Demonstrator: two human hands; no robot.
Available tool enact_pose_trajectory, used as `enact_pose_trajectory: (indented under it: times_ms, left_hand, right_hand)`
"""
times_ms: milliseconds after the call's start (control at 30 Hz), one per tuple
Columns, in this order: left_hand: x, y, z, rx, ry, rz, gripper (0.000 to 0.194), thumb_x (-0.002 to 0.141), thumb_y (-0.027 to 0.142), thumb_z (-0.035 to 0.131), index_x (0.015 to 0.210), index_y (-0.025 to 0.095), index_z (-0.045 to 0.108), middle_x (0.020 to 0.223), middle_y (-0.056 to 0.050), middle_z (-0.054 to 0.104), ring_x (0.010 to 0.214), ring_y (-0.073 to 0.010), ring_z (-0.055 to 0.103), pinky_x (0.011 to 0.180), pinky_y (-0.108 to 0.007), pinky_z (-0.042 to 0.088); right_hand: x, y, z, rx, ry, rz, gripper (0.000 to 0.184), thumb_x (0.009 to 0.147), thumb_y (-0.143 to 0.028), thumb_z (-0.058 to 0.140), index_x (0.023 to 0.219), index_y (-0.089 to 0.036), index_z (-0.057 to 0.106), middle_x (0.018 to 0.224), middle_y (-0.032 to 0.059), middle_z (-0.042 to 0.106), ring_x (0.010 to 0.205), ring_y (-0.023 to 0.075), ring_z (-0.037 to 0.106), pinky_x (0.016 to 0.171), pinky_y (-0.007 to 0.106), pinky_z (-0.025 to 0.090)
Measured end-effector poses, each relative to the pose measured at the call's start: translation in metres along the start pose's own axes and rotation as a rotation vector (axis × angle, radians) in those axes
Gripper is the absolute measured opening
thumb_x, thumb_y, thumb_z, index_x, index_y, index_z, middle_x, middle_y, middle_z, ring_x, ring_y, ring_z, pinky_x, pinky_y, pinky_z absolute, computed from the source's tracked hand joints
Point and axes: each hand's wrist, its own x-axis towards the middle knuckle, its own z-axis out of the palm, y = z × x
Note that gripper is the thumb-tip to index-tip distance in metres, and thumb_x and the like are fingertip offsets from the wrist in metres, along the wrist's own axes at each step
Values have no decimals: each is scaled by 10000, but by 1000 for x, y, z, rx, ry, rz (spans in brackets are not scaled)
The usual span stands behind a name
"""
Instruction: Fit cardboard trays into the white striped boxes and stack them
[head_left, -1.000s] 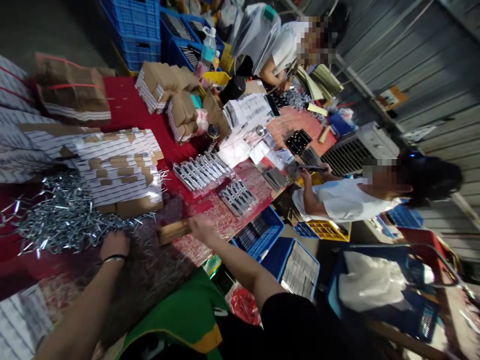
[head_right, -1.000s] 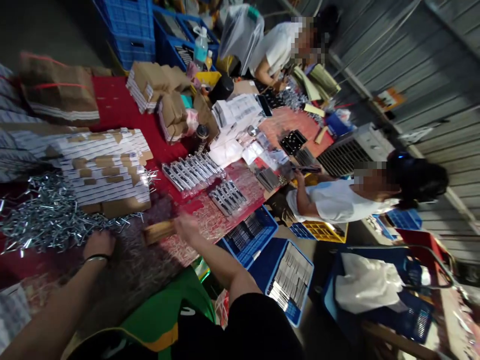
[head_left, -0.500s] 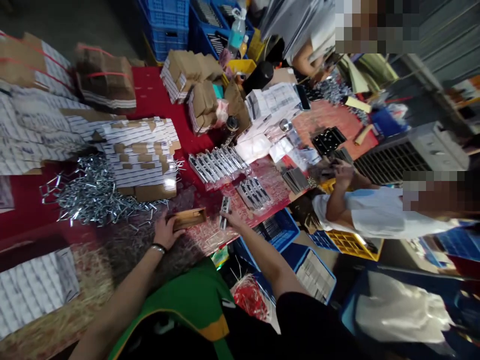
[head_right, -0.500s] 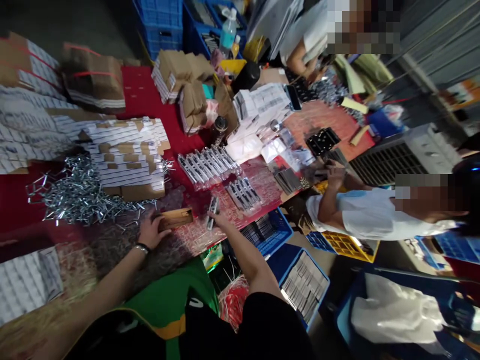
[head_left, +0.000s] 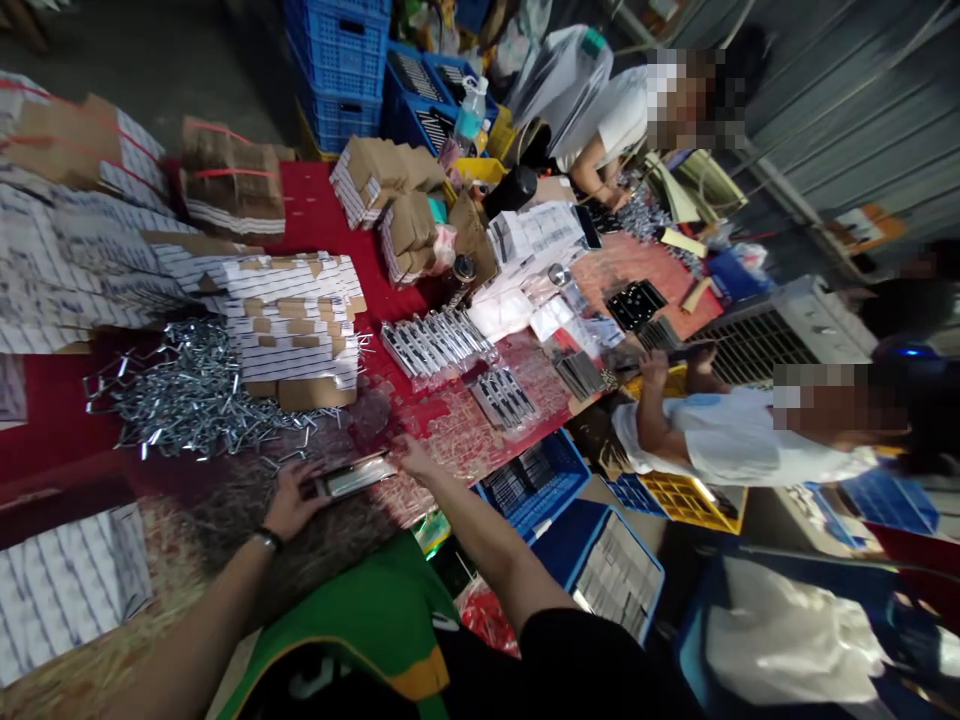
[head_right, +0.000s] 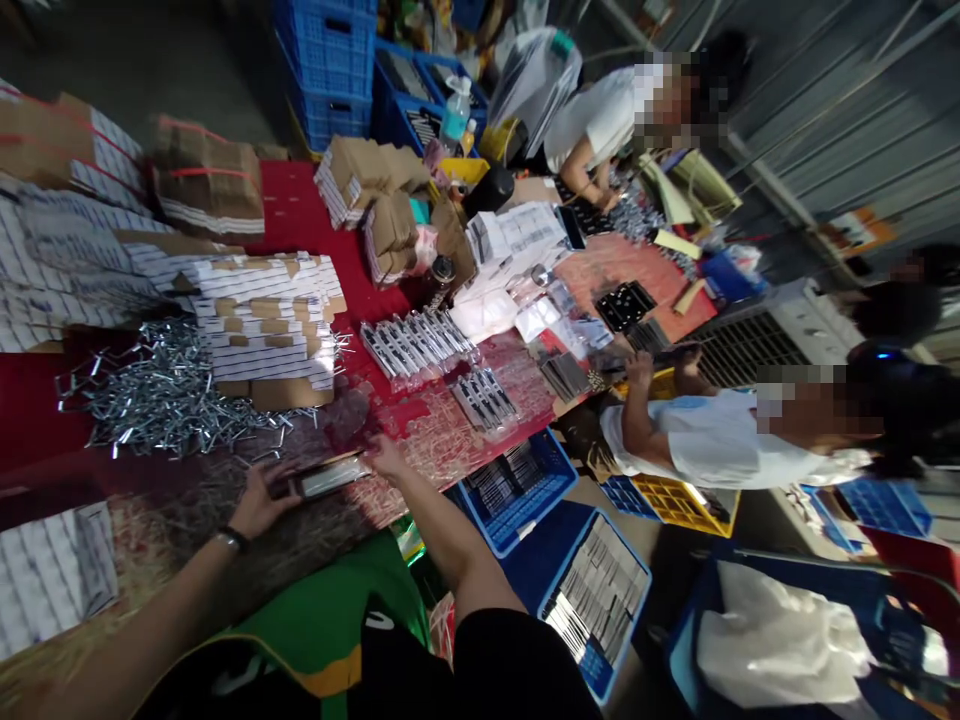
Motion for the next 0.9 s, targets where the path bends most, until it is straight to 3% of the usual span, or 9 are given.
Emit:
enact_pose_trajectory:
  times_ms: [67,167,300,400,533,633,767,833,900]
  left_hand:
    - [8,7,4,4,-6,2,827,732,377,771,1487,199,484,1402,-186,698,1237,-341,696,1076,-568,554]
    - [4,12,0,204,-76,91,672,797,362,718,1454,247,636,1518,-176,643,1477,-397,526,1244,-647,357]
    - [-11,23,-2,563,-214,258,764,836,532,744,1554,312,604,1698,-143,458,1650,-453,202,1277,-771,37]
    - [-6,38,13,632,-238,289,732,915,500,688,1587,234,572,1709,-196,422,1583,-438,371,1295,-679,185]
    - [10,45,26,569,-347,301,603,961,420,650,1535,239,626,1620,-215,537,1389,-393,602,1178,-524,438]
    - [4,42,29,548,-386,316,642,937,461,692,1539,249,622,1621,-215,534,1426,-426,565,1203,-561,401]
    - [-14,54,43,650,-295,235,855,872,504,768,1647,281,483,1733,-209,371,1590,-512,305,1247,-718,218]
    - [-17,69,48,655,-335,217,891,837,450,804,1648,290,472,1687,-233,429,1529,-515,396,1195,-703,309]
    - [-14,83,42,625,-383,209,849,816,400,809,1606,295,515,1549,-243,552,1338,-466,586,1059,-611,469]
  right_hand:
    - [8,3,-2,-3,-66,-50,337,940,-247,709,1263,-150,727,1124,94,726,977,215,702,871,352,583]
    - [10,6,-7,-16,-185,-180,571,831,-312,844,1378,-218,713,1416,112,665,1186,244,690,1012,365,568]
    - [-7,10,-5,-302,-412,-317,1062,768,-619,862,1668,-268,422,1704,209,413,1472,441,503,1170,605,462]
    - [-17,9,3,-493,-342,-289,973,936,-565,707,1728,-233,251,1725,250,352,1383,433,586,1115,591,505]
    - [-14,7,2,-484,-368,-342,798,1001,-478,650,1687,-195,355,1639,230,491,1238,368,688,1028,480,580]
    - [-15,6,2,-511,-390,-350,886,979,-508,681,1714,-198,297,1629,267,491,1358,423,624,1113,585,526]
    - [-33,2,17,-571,-319,-337,1154,841,-509,828,1742,-156,199,1715,305,342,1523,524,431,1234,740,319]
    - [-35,-2,19,-567,-313,-344,1058,853,-472,809,1719,-151,294,1701,295,379,1541,514,412,1255,752,263]
    - [-18,-13,13,-563,-320,-331,843,904,-481,738,1642,-168,475,1611,275,523,1520,486,455,1259,733,269]
